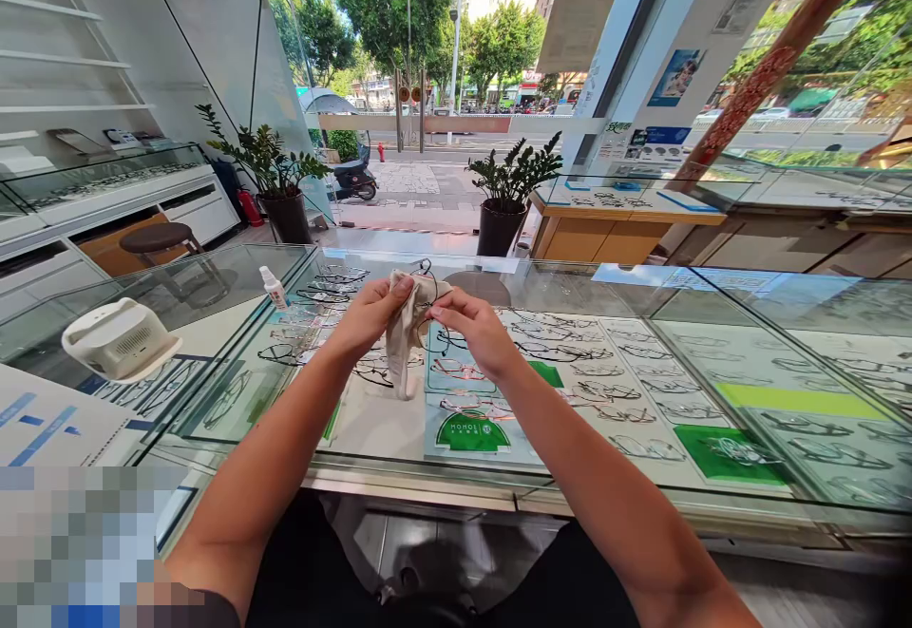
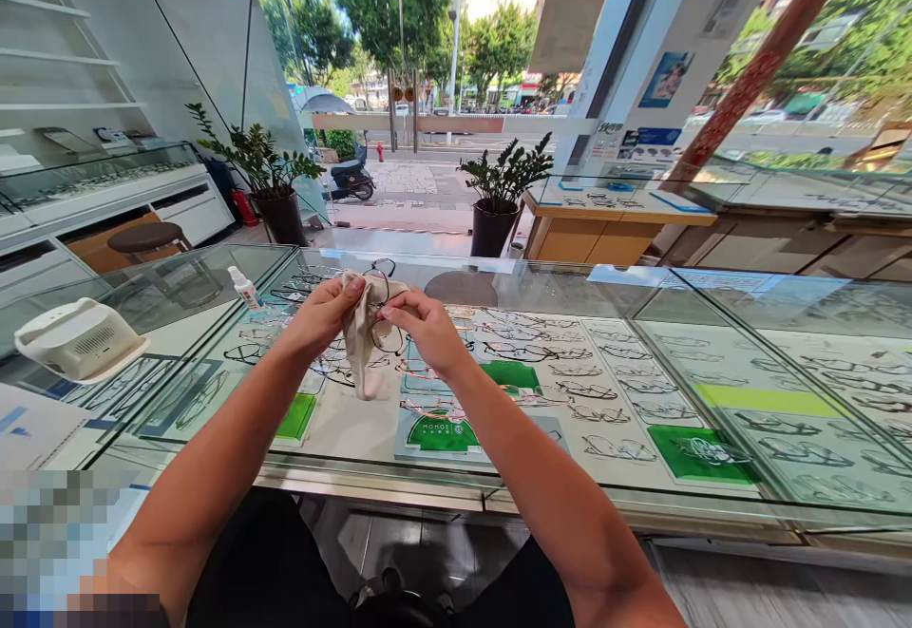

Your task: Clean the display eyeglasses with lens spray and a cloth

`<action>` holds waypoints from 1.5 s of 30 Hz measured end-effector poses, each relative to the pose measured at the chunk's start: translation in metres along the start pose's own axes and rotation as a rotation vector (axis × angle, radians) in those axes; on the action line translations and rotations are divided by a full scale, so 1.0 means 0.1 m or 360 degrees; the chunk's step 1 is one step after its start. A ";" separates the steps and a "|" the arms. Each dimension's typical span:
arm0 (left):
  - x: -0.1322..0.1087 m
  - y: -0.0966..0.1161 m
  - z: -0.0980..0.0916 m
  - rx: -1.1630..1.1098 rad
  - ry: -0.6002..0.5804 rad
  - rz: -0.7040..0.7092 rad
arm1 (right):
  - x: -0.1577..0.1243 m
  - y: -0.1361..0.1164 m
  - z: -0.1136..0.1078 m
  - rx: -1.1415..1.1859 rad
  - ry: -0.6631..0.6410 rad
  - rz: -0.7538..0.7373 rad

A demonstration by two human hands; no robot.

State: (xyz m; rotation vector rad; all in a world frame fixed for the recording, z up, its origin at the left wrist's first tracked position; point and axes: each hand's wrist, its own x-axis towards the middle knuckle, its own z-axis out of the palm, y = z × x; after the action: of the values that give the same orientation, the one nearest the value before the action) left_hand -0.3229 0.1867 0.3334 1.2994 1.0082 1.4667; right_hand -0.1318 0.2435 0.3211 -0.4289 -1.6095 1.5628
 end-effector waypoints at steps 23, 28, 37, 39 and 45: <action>0.02 -0.02 -0.01 -0.0324 0.0161 -0.0183 | -0.01 0.03 0.03 -0.0071 -0.0032 -0.0052; 0.00 -0.01 0.04 -0.0381 0.0153 -0.0259 | -0.01 0.04 0.04 -0.0045 -0.0054 -0.0066; -0.05 0.01 0.10 -0.0319 0.0099 -0.0205 | -0.01 0.07 0.03 0.0131 -0.0098 0.0058; -0.06 0.01 0.12 -0.0295 0.0133 -0.0161 | -0.01 0.08 0.02 0.0147 -0.0122 0.0082; -0.07 0.02 0.18 -0.0372 0.0252 -0.0141 | -0.01 0.07 0.02 0.0093 -0.0207 0.0078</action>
State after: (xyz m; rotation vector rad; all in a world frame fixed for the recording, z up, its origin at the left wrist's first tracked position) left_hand -0.3045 0.1794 0.3355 0.9733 0.9507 1.5858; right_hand -0.1340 0.2425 0.3147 -0.3435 -1.6574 1.7008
